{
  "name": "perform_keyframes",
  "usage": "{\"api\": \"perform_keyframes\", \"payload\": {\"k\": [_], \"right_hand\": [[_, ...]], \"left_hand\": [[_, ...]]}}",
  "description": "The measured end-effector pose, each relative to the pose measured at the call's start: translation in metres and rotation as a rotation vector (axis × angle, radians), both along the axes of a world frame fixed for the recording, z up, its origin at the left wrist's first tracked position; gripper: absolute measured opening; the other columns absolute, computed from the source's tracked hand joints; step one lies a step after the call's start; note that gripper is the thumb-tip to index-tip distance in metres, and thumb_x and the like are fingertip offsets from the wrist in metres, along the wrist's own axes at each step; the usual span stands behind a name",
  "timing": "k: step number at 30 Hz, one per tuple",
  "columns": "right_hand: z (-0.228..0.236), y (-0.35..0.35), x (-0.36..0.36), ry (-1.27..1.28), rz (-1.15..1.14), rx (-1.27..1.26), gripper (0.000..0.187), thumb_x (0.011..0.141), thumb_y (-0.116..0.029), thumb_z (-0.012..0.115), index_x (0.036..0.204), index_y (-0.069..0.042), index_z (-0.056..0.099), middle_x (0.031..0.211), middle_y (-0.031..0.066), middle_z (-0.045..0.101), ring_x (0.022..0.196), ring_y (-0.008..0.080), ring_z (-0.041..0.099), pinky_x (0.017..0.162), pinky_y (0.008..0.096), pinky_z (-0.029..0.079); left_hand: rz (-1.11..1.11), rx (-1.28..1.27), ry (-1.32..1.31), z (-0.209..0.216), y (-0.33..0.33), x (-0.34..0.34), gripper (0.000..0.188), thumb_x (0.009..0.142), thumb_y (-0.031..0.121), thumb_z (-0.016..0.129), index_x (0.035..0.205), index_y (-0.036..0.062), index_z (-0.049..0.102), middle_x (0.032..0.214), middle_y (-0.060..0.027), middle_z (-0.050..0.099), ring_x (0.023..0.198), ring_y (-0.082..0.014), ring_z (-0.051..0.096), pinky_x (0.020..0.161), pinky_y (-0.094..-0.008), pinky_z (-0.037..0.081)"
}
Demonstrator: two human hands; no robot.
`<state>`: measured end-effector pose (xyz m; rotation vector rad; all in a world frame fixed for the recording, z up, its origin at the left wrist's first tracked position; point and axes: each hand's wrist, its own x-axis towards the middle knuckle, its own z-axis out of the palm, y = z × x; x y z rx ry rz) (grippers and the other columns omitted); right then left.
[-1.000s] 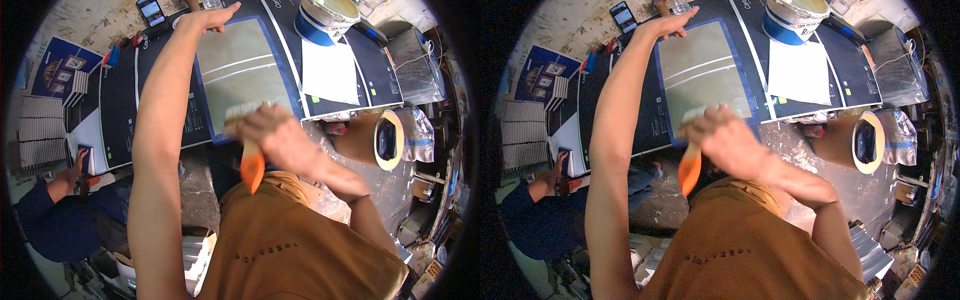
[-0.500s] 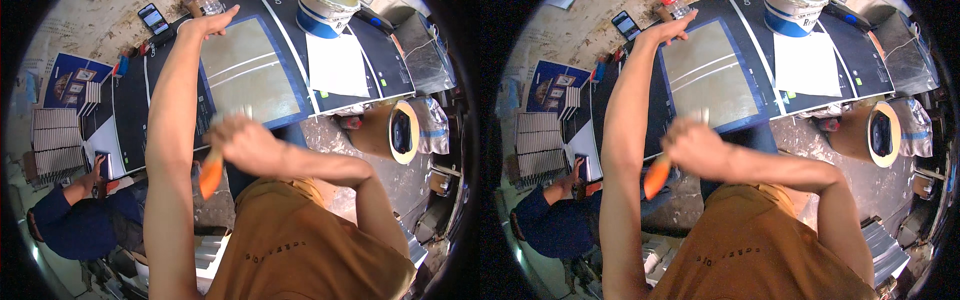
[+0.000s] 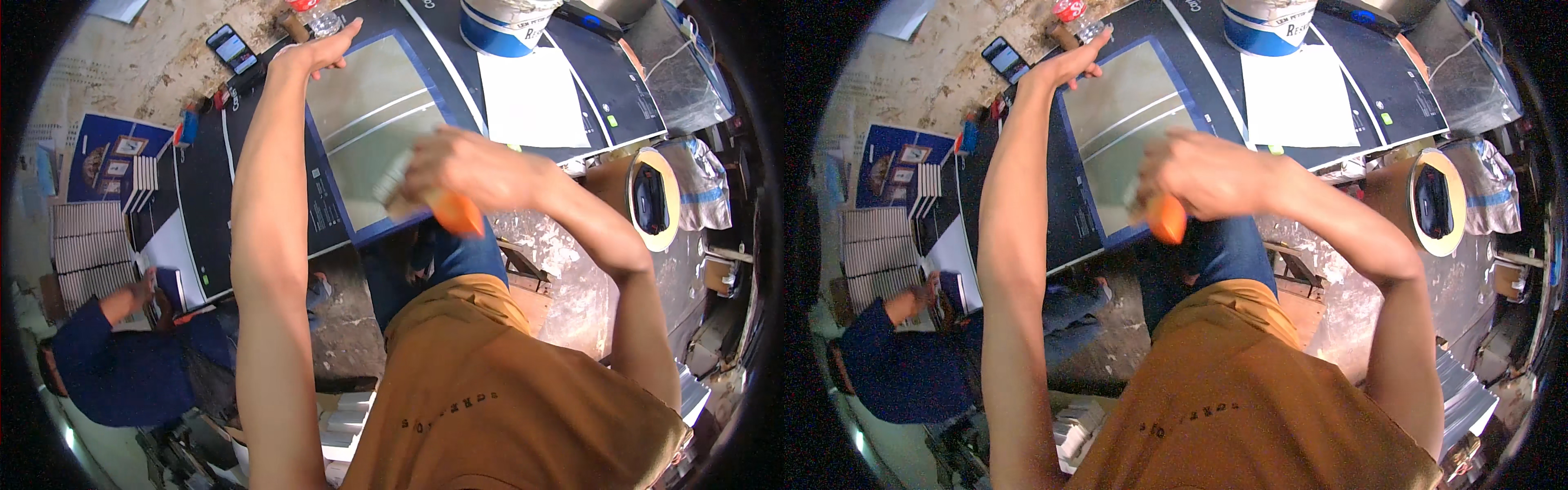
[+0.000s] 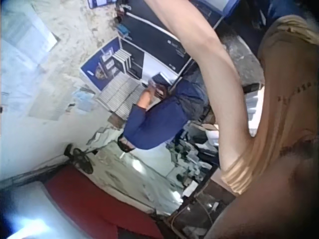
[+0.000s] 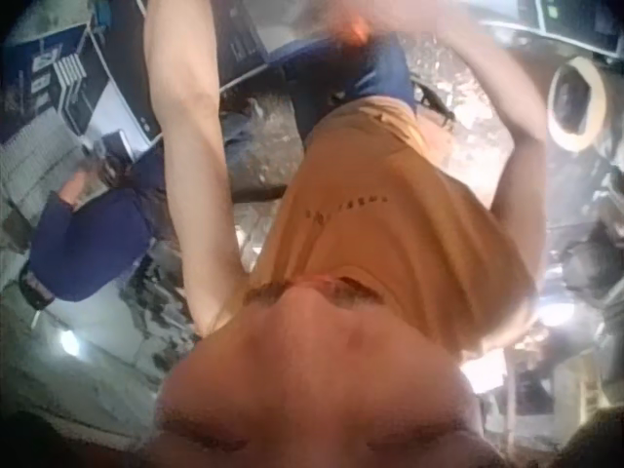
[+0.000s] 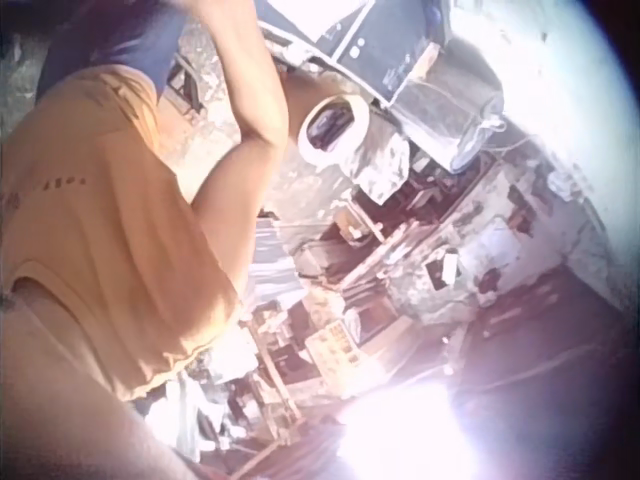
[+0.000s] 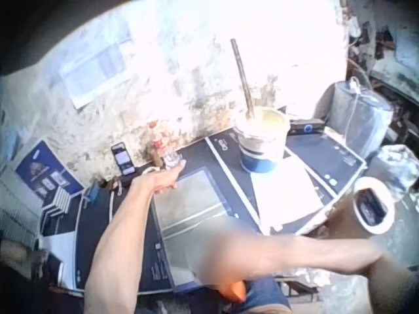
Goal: The person uses a brush to apply glue from a bucket onto sheets of paper laid out on a table, occasionally dipping the brush back into the bucket.
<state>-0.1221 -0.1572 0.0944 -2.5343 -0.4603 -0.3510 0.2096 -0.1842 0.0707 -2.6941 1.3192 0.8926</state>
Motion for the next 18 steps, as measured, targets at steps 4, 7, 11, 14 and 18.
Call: {"api": "perform_keyframes", "payload": {"k": [4,7,11,14,18], "right_hand": [[0.038,0.018,-0.078,0.333,0.088,-0.025,0.028,0.081,-0.016,0.058,0.105,-0.009,0.069,0.089,0.0066,0.062,0.096,0.0232,0.058,0.083,0.0386,0.046],[0.047,0.005,-0.075,0.153,-0.006,-0.022,0.031,0.079,-0.014,0.054,0.106,-0.011,0.070,0.089,0.0076,0.062,0.096,0.0254,0.058,0.085,0.0406,0.046],[0.029,-0.040,-0.021,-0.172,-0.160,-0.152,0.036,0.077,-0.013,0.062,0.111,-0.017,0.071,0.093,0.0053,0.064,0.096,0.0258,0.058,0.084,0.0420,0.044],[0.002,-0.054,-0.001,-0.081,-0.130,-0.165,0.032,0.079,-0.013,0.063,0.109,-0.018,0.072,0.092,0.0039,0.065,0.097,0.0243,0.058,0.083,0.0416,0.044],[0.018,-0.039,-0.052,0.097,-0.115,-0.079,0.028,0.080,-0.013,0.066,0.107,-0.020,0.074,0.093,0.0016,0.068,0.092,0.0231,0.060,0.081,0.0399,0.045]], "left_hand": [[-0.056,-0.025,0.071,0.000,0.002,0.008,0.101,0.084,0.085,0.021,0.157,0.0163,0.021,0.133,-0.0069,0.060,0.076,-0.0212,0.043,0.090,-0.0453,0.039],[-0.031,-0.010,0.140,-0.001,0.008,0.024,0.107,0.081,0.088,0.017,0.153,0.0113,0.033,0.144,0.0039,0.053,0.086,-0.0235,0.048,0.105,-0.0588,0.029],[-0.045,0.032,0.114,0.009,-0.001,0.001,0.107,0.082,0.087,0.017,0.147,0.0071,0.044,0.148,-0.0050,0.048,0.098,-0.0279,0.052,0.108,-0.0578,0.029],[0.021,-0.020,0.065,0.000,0.002,0.003,0.106,0.081,0.087,0.020,0.136,0.0038,0.055,0.149,-0.0039,0.047,0.102,-0.0288,0.053,0.106,-0.0574,0.033],[0.015,-0.018,0.055,-0.002,0.008,0.003,0.103,0.080,0.088,0.023,0.135,0.0088,0.057,0.147,-0.0036,0.050,0.107,-0.0235,0.054,0.102,-0.0509,0.039]]}}
